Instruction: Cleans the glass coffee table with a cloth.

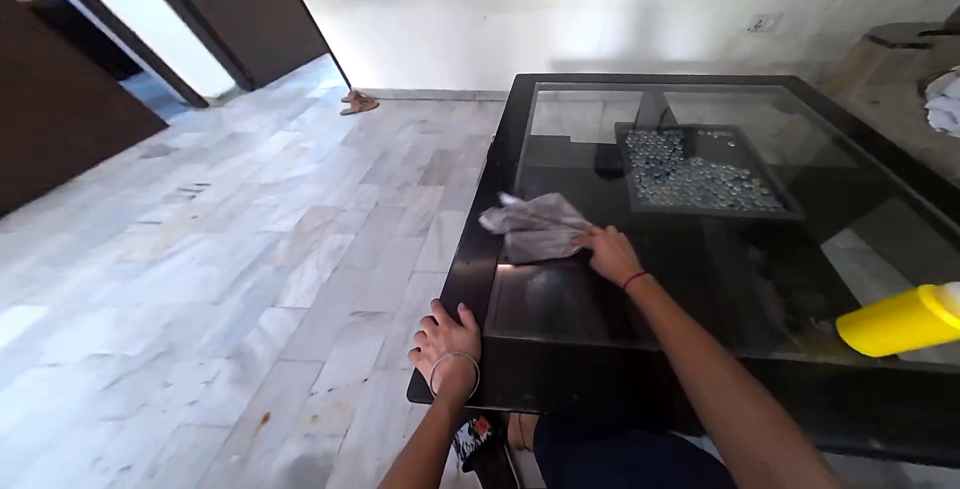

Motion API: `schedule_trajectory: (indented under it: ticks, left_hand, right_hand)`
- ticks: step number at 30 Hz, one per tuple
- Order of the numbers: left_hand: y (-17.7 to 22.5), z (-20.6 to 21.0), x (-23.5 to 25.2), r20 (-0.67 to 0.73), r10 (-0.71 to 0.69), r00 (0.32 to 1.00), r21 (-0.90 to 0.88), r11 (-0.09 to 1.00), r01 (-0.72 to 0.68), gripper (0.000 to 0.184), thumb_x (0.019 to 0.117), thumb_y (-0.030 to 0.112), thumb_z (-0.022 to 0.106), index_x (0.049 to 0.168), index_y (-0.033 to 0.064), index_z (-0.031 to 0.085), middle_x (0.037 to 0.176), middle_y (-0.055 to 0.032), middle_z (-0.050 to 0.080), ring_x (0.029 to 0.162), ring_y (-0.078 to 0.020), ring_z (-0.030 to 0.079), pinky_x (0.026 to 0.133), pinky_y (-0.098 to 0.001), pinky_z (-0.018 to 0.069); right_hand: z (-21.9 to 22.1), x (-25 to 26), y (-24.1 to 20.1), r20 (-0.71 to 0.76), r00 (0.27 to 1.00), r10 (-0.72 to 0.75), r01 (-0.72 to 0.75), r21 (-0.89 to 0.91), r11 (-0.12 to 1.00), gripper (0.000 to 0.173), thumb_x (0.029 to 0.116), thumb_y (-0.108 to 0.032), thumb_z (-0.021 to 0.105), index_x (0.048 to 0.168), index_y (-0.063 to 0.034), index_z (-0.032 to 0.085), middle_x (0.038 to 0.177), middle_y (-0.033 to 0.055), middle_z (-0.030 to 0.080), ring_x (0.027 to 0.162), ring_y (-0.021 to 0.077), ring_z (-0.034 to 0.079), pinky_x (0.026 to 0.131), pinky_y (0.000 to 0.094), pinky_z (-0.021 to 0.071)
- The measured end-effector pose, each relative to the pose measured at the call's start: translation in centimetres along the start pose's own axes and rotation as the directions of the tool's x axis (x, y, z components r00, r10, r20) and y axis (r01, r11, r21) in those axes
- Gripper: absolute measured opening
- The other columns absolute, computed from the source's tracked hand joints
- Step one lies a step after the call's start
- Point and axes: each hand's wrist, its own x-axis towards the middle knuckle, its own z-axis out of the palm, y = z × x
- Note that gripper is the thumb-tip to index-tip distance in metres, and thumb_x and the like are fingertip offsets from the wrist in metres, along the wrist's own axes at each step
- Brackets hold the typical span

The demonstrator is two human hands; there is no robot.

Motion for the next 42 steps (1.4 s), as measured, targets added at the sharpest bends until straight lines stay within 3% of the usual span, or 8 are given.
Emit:
schedule_trajectory:
  ticks: [3, 8, 16, 18, 24, 31, 36, 42]
  left_hand:
    - [0.1, -0.1, 0.0, 0.004, 0.001, 1.000, -0.006, 1.000, -0.001, 0.059, 0.1112, 0.045, 0.033, 0.161, 0.0136, 0.036, 0.152, -0.0211, 0.051, 0.140, -0.0405, 0.049, 0.111, -0.0596, 0.0390]
    - [0.0, 0.0, 0.0, -0.002, 0.002, 1.000, -0.008, 1.000, -0.002, 0.059, 0.1112, 0.046, 0.032, 0.160, 0.0139, 0.037, 0.151, -0.0209, 0.051, 0.140, -0.0397, 0.050, 0.111, -0.0599, 0.0387]
    - [0.0, 0.1, 0.4, 0.012, -0.011, 1.000, -0.017, 1.000, 0.011, 0.059, 0.1106, 0.046, 0.034, 0.160, 0.0140, 0.037, 0.151, -0.0188, 0.052, 0.140, -0.0387, 0.049, 0.111, -0.0591, 0.0384]
    - [0.0, 0.1, 0.4, 0.018, -0.010, 1.000, -0.006, 1.000, 0.010, 0.060, 0.1103, 0.047, 0.034, 0.160, 0.0136, 0.037, 0.150, -0.0180, 0.053, 0.140, -0.0377, 0.050, 0.111, -0.0580, 0.0394]
    - [0.0, -0.3, 0.3, 0.046, -0.020, 0.999, 0.008, 1.000, 0.019, 0.060, 0.1104, 0.047, 0.034, 0.161, 0.0142, 0.035, 0.151, -0.0175, 0.053, 0.140, -0.0368, 0.050, 0.111, -0.0555, 0.0404]
    - [0.0, -0.2, 0.3, 0.050, -0.026, 0.998, 0.012, 1.000, 0.025, 0.061, 0.1106, 0.047, 0.033, 0.163, 0.0145, 0.033, 0.152, -0.0179, 0.051, 0.140, -0.0376, 0.049, 0.111, -0.0561, 0.0401]
    - [0.1, -0.2, 0.4, 0.043, -0.033, 0.999, 0.028, 0.999, 0.032, 0.061, 0.1104, 0.047, 0.032, 0.162, 0.0146, 0.033, 0.151, -0.0178, 0.052, 0.139, -0.0371, 0.051, 0.110, -0.0559, 0.0411]
    - [0.2, -0.2, 0.2, 0.039, -0.038, 0.999, 0.024, 0.999, 0.037, 0.061, 0.1104, 0.048, 0.032, 0.162, 0.0149, 0.034, 0.152, -0.0174, 0.052, 0.140, -0.0366, 0.051, 0.111, -0.0561, 0.0406]
  right_hand:
    - [-1.3, -1.5, 4.9, -0.153, 0.957, 0.248, -0.253, -0.015, 0.967, 0.046, 0.0952, 0.004, 0.059, 0.135, -0.0171, 0.071, 0.149, 0.0175, 0.058, 0.132, 0.0491, 0.052, 0.103, 0.0663, 0.0417]
    - [-3.4, -6.4, 11.9, -0.255, 0.698, 0.669, -0.697, -0.028, 0.717, 0.040, 0.0991, -0.016, 0.065, 0.138, -0.0087, 0.065, 0.145, 0.0282, 0.055, 0.134, 0.0517, 0.049, 0.105, 0.0689, 0.0390]
    - [-3.6, -6.6, 16.2, -0.295, 0.480, 0.826, -0.847, 0.089, 0.524, 0.045, 0.0992, -0.021, 0.063, 0.138, 0.0026, 0.061, 0.151, 0.0319, 0.048, 0.141, 0.0491, 0.045, 0.111, 0.0656, 0.0361]
    - [-2.3, -4.4, 16.9, -0.390, 0.500, 0.773, -0.817, 0.082, 0.570, 0.041, 0.0960, -0.021, 0.064, 0.130, 0.0019, 0.067, 0.145, 0.0297, 0.056, 0.135, 0.0462, 0.053, 0.110, 0.0629, 0.0399]
    - [-3.6, 2.0, 7.8, -0.187, 0.715, 0.674, -0.672, 0.084, 0.736, 0.041, 0.0985, -0.017, 0.066, 0.137, -0.0015, 0.064, 0.148, 0.0311, 0.051, 0.139, 0.0506, 0.046, 0.108, 0.0683, 0.0374]
    - [-0.1, 7.1, -6.0, -0.010, 0.988, 0.157, -0.157, 0.010, 0.988, 0.044, 0.0959, -0.006, 0.064, 0.139, -0.0132, 0.066, 0.147, 0.0214, 0.056, 0.137, 0.0448, 0.050, 0.110, 0.0642, 0.0380]
    - [2.9, 7.0, -10.3, 0.136, 0.965, -0.222, 0.221, 0.026, 0.975, 0.055, 0.0931, 0.008, 0.057, 0.140, -0.0196, 0.067, 0.154, 0.0129, 0.053, 0.140, 0.0417, 0.045, 0.110, 0.0608, 0.0364]
    - [1.4, 6.4, -4.9, 0.019, 0.998, -0.059, 0.060, -0.006, 0.998, 0.050, 0.0960, 0.005, 0.055, 0.137, -0.0200, 0.070, 0.152, 0.0129, 0.056, 0.134, 0.0440, 0.051, 0.108, 0.0592, 0.0411]
